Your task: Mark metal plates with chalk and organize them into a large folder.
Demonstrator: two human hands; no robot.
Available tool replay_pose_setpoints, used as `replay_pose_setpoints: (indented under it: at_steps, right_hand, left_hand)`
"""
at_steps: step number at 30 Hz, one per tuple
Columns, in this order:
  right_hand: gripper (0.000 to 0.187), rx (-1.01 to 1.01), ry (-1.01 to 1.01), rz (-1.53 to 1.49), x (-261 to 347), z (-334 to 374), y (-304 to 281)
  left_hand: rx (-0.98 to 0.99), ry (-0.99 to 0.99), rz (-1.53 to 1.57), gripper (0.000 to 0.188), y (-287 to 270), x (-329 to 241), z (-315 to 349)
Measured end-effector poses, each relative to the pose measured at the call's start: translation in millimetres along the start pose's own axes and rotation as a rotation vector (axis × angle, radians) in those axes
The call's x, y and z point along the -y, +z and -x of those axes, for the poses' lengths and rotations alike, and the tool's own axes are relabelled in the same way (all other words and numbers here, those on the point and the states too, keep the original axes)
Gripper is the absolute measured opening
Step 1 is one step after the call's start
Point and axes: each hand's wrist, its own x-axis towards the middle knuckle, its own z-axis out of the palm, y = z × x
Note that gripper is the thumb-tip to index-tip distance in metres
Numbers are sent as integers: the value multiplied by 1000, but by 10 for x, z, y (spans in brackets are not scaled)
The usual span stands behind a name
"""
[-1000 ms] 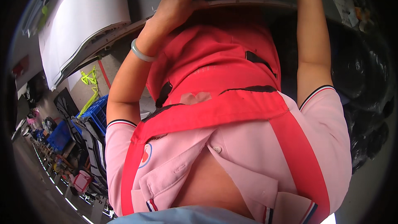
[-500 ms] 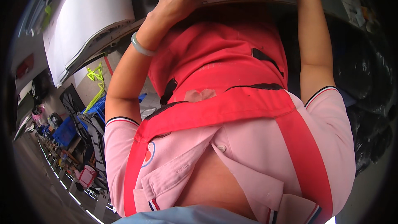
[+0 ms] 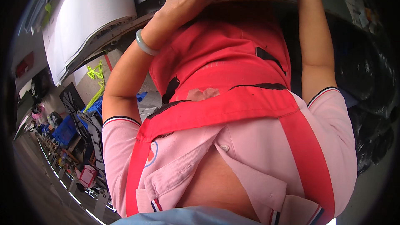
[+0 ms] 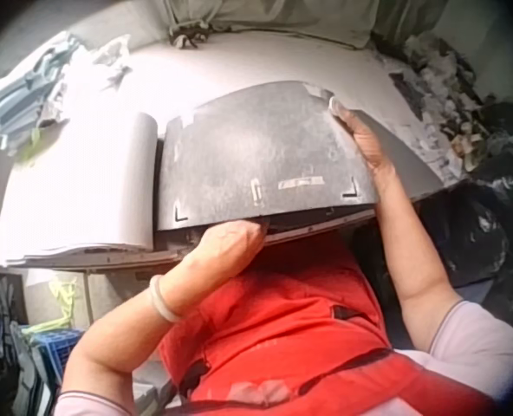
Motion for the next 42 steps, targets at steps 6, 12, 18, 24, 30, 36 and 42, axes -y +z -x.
replay_pose_setpoints:
  at_steps: [6, 12, 18, 24, 30, 36, 42]
  right_hand:
    - [47, -69, -26, -62, 87, 110, 81]
    - [43, 346, 424, -1093, 308, -60, -488]
    - [45, 19, -246, -112, 527, 68, -467]
    - [33, 298, -232, -233, 887, 312, -590]
    - [37, 323, -400, -141, 1160, 442, -672]
    - [40, 88, -584, -91, 1326, 332, -651]
    - [45, -464, -791, 189, 1204, 566, 43]
  left_hand:
    - [-142, -33, 24, 60, -33, 145, 305]
    - [-309, 118, -9, 52, 183, -45, -260]
    - [-548, 408, 5, 37, 322, -1084, -1582]
    - [-945, 403, 264, 39, 322, -1283, -2372]
    - [-638, 234, 312, 40, -78, -1061, -2403]
    - [-395, 163, 406, 40, -350, -1080, -2392]
    - [-643, 139, 524, 34, -531, -886, -2020]
